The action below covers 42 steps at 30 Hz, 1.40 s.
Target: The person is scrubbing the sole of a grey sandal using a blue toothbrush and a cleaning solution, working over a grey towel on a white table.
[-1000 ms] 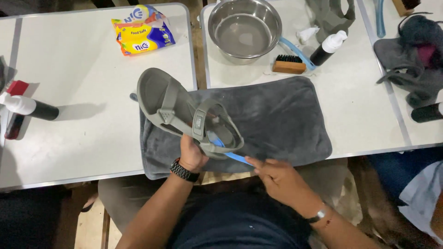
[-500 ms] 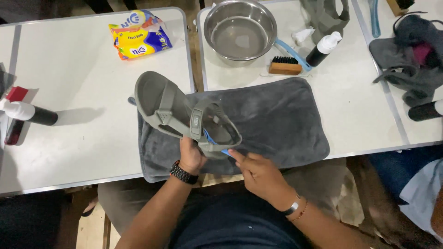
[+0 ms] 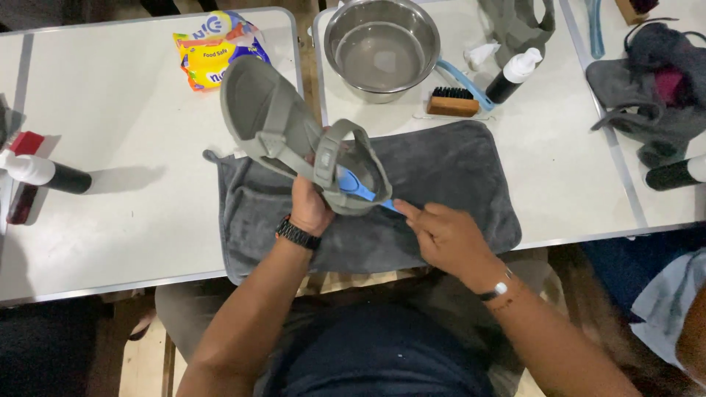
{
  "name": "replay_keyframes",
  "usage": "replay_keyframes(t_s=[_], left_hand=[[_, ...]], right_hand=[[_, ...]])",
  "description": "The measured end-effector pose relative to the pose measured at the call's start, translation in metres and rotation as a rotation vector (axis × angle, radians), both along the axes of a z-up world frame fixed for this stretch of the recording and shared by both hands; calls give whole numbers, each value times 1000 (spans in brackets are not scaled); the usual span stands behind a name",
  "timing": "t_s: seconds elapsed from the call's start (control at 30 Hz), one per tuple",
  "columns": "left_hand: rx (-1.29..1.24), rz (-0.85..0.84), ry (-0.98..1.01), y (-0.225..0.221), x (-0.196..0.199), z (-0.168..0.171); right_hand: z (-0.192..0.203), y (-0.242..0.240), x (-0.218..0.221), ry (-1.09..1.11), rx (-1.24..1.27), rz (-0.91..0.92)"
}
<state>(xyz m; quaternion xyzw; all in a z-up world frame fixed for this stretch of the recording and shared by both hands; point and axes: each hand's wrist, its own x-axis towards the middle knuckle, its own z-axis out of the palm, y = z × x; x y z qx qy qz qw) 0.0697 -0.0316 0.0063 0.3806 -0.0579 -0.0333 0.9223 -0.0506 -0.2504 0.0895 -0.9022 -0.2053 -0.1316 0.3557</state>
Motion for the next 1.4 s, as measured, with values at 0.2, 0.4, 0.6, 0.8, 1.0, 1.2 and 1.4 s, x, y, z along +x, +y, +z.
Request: replay_keyframes(t_s=[0.2,0.4,0.6,0.8,1.0,1.2,1.4], left_hand=[[-153,17,309,-12,4,50],[-213,-3,178,-7,18,-31],[-62,-116,23,-3,13,-35],[-38,-45,-18,0,21,-53],[-125,-49,88,-1,26,-69],[-35,-28,23,-4,13,-40],[-10,-28,37,1,28,-72]], right_hand=[[-35,-3,22,-109,90,52],[-24,-66,13,-4,-48,49],[-40,-37,15,85,77,89],[-73,-14,31,167,372,80],[-30,-70,26,378,160,80],[-47,-47,30,352,176,78],[-68,-7,44,105,285,86]])
